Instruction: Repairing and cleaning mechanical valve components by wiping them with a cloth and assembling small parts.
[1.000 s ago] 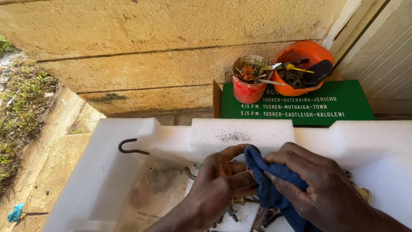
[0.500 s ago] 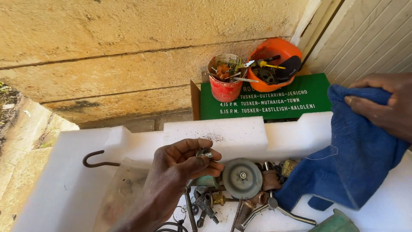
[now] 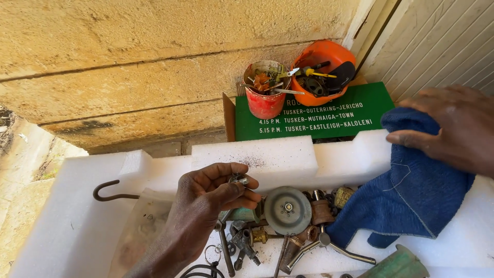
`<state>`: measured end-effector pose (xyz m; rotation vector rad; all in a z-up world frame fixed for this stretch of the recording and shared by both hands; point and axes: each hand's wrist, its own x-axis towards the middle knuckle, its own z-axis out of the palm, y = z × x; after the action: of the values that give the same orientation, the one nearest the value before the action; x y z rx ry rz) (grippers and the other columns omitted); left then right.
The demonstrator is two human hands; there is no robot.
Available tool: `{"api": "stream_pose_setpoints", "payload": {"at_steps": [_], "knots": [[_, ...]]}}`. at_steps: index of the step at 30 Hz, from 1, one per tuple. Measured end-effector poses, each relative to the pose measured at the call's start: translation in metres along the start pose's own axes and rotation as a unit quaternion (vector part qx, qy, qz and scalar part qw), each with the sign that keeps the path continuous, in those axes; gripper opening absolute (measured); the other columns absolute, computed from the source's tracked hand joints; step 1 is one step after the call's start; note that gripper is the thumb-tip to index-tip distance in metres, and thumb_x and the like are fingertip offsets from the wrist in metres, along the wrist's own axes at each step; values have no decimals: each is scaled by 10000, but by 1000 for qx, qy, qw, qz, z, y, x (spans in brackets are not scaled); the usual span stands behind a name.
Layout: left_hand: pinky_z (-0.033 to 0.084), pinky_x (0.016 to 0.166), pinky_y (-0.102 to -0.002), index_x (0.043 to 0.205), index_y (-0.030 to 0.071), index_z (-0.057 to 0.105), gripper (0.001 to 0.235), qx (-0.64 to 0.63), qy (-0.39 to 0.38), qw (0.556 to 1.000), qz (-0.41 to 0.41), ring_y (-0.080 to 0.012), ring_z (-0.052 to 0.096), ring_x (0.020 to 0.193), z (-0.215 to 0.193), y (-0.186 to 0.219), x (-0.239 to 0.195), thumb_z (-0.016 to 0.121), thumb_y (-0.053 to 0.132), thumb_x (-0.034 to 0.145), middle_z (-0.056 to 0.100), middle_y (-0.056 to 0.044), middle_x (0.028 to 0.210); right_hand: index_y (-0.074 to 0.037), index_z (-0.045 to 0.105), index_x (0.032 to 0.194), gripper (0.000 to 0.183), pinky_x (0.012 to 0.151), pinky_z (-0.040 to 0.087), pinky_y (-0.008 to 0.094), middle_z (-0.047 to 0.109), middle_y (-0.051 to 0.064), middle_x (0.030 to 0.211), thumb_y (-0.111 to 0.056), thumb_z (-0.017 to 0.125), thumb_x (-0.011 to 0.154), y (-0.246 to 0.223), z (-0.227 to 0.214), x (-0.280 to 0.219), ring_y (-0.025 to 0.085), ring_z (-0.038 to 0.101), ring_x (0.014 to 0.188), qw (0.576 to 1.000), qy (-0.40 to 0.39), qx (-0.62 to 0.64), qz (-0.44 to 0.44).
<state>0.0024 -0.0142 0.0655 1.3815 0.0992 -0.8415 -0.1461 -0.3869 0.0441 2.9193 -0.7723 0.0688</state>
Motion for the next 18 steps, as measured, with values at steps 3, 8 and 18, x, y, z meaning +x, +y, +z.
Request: {"api": "stream_pose_setpoints", "payload": {"at_steps": [3, 8, 18], "knots": [[652, 800, -445, 1121, -148, 716, 267, 5, -13, 1000, 10, -404, 760, 767, -2, -1, 0, 643, -118, 866, 796, -338, 963, -317, 707, 1269, 582, 1043, 528, 495, 710, 6, 1361, -582, 743, 752, -66, -32, -22, 283, 668, 1240, 994, 72, -51, -64], [650, 805, -425, 1154, -142, 712, 283, 14, -15, 1000, 2, -395, 763, 787, -2, 1, -2, 638, -116, 882, 798, -330, 989, -376, 608, 1322, 460, 1038, 558, 438, 666, -68, 1283, -352, 792, 901, -142, -9, -60, 196, 689, 1147, 929, -349, -52, -111], [651, 726, -423, 1135, -153, 712, 278, -1, -43, 998, 35, -393, 768, 746, -6, -11, 4, 665, -95, 867, 797, -335, 954, -221, 665, 808, 279, 609, 511, 510, 641, 42, 858, 8, 530, 889, -111, 31, -53, 303, 671, 724, 945, -238, -112, -197]]}}
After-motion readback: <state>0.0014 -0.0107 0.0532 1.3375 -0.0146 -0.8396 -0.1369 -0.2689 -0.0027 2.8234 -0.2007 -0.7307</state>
